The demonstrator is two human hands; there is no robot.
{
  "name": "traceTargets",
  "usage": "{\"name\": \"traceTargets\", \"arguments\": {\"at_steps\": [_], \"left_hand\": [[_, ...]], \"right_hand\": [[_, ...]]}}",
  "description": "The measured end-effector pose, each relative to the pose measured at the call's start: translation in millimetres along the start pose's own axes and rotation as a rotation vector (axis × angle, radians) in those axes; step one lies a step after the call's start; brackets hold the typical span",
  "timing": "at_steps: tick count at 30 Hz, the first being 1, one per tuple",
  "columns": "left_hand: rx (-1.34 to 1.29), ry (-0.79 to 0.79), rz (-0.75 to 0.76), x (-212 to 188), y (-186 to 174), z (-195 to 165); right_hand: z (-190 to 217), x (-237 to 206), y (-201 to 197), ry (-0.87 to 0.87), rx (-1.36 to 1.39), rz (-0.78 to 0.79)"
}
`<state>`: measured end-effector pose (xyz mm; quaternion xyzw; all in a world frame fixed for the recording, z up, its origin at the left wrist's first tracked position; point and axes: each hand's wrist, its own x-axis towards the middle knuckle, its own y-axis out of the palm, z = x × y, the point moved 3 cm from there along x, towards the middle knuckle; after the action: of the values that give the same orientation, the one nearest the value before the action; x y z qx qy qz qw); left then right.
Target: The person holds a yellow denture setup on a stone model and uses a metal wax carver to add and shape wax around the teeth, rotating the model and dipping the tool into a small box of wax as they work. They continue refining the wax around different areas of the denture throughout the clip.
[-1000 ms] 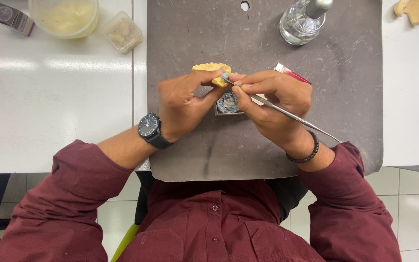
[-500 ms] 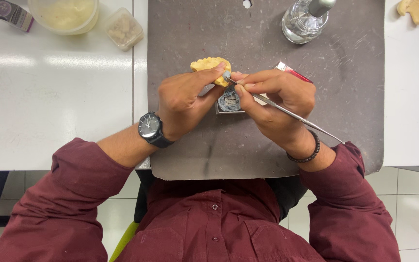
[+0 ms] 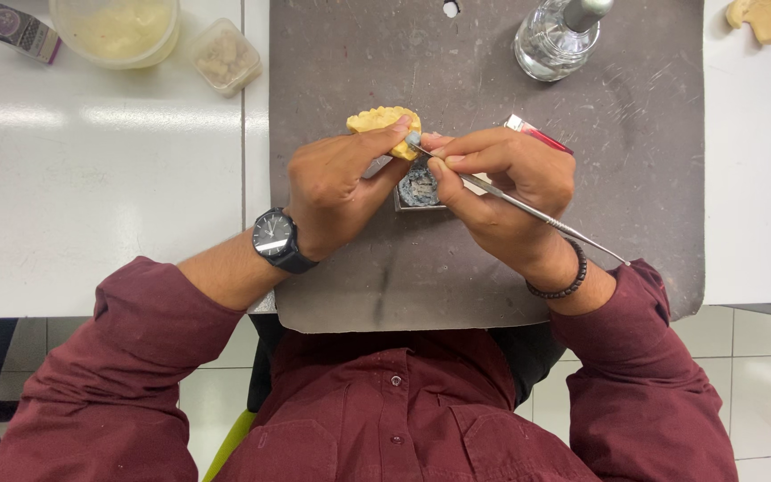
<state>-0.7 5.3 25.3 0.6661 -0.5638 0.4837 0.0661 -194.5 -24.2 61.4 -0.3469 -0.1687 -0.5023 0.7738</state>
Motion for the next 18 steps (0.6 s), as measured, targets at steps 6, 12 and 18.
{"name": "traceTargets", "arguments": {"at_steps": [6,12,18], "left_hand": [[-0.003,-0.031,0.000,-0.1,0.3,-0.5],[-0.010,-0.049,-0.001,-0.2,0.4,0.3],[-0.026,-0.038,0.008,1.1,0.0,0.4]], "right_hand": [[0.9,0.0,-3.2,-0.003,0.000,0.029],[1.2,0.2,-2.1,-0.015,-0.012,0.039],[0.1,0.1,-1.7,-0.018,0.000,0.016]]}}
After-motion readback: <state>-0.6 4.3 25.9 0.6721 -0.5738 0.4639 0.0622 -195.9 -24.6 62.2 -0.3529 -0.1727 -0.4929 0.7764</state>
